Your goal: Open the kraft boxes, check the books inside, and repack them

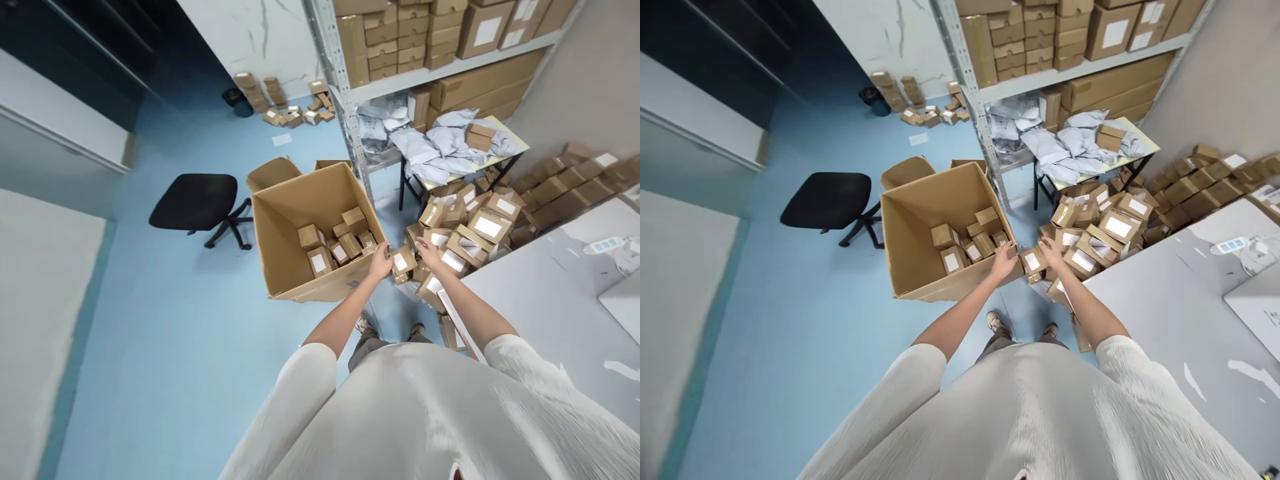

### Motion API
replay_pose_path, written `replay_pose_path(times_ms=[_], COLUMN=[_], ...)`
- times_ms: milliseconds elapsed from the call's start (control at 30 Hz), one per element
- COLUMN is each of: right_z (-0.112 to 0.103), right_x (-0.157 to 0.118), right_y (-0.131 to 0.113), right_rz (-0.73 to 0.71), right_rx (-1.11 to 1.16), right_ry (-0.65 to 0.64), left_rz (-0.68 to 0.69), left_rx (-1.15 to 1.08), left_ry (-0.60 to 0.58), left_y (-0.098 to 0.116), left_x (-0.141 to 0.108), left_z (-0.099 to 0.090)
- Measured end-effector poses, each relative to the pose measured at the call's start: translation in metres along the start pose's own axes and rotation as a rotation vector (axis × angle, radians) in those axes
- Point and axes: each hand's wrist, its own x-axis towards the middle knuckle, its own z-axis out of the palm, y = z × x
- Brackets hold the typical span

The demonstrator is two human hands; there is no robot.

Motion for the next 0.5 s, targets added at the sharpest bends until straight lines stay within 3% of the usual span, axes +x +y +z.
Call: replay_pose_path(times_ms=[300, 400, 500], right_z=[0.135, 0.171, 0.198], right_x=[0.013, 0.015, 0.018], right_y=[-0.041, -0.053, -0.061], right_rz=[0.05, 0.073, 0.092], right_rx=[-0.051, -0.066, -0.075], right_ry=[-0.057, -0.082, -0.112], left_rz=[-0.089, -0.119, -0.147], left_rx=[-0.015, 0.007, 0.0], left_ry=[0.018, 0.012, 0.027], left_y=[-0.066, -0.087, -0.104], left_x=[0.018, 0.027, 0.035], left_z=[-0.131, -0.171, -0.198])
